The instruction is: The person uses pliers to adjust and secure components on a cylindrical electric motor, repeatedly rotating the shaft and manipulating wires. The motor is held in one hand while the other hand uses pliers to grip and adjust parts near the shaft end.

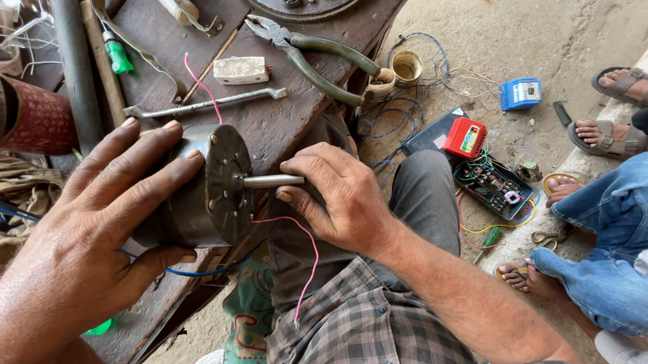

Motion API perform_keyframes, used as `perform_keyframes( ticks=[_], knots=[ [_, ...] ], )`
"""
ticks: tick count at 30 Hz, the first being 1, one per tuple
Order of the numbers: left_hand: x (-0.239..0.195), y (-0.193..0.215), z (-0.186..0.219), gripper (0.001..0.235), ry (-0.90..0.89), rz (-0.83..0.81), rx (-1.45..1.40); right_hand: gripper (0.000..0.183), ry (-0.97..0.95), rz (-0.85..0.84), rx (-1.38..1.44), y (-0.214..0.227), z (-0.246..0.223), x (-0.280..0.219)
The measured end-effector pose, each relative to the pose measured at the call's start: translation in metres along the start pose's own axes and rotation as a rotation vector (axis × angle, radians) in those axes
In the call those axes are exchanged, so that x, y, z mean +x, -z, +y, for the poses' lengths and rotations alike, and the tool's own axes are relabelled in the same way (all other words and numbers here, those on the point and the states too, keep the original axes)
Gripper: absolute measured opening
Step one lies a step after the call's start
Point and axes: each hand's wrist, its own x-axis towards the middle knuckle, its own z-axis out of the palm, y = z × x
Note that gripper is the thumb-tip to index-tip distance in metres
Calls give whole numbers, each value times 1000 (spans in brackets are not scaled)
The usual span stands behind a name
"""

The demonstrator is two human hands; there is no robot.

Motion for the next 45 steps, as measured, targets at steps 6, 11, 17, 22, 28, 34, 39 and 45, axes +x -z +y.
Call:
perform_keyframes(
  ticks=[6,11,17,22,28,34,39,45],
  knots=[
    [1,3,2,96,-6,3,-45,23,-29,11,20,-6,1,-3],
    [3,5,4,101,-19,21,-85,24,-151,-3,1,-11,7,-4],
    [5,8,5,99,15,29,-188,78,-763,-296,599,-3,30,1],
    [4,7,4,102,30,13,-209,73,-701,-220,464,-7,25,-8],
    [6,7,3,105,27,5,-201,64,-683,-255,456,-6,23,-1],
    [6,10,2,106,17,2,-191,32,-54,-145,18,1,12,5],
    [5,10,5,102,21,12,-185,27,-100,-28,200,-1,-1,0],
    [-7,3,15,94,102,57,-140,31,-229,-101,169,0,2,-7]
  ],
)
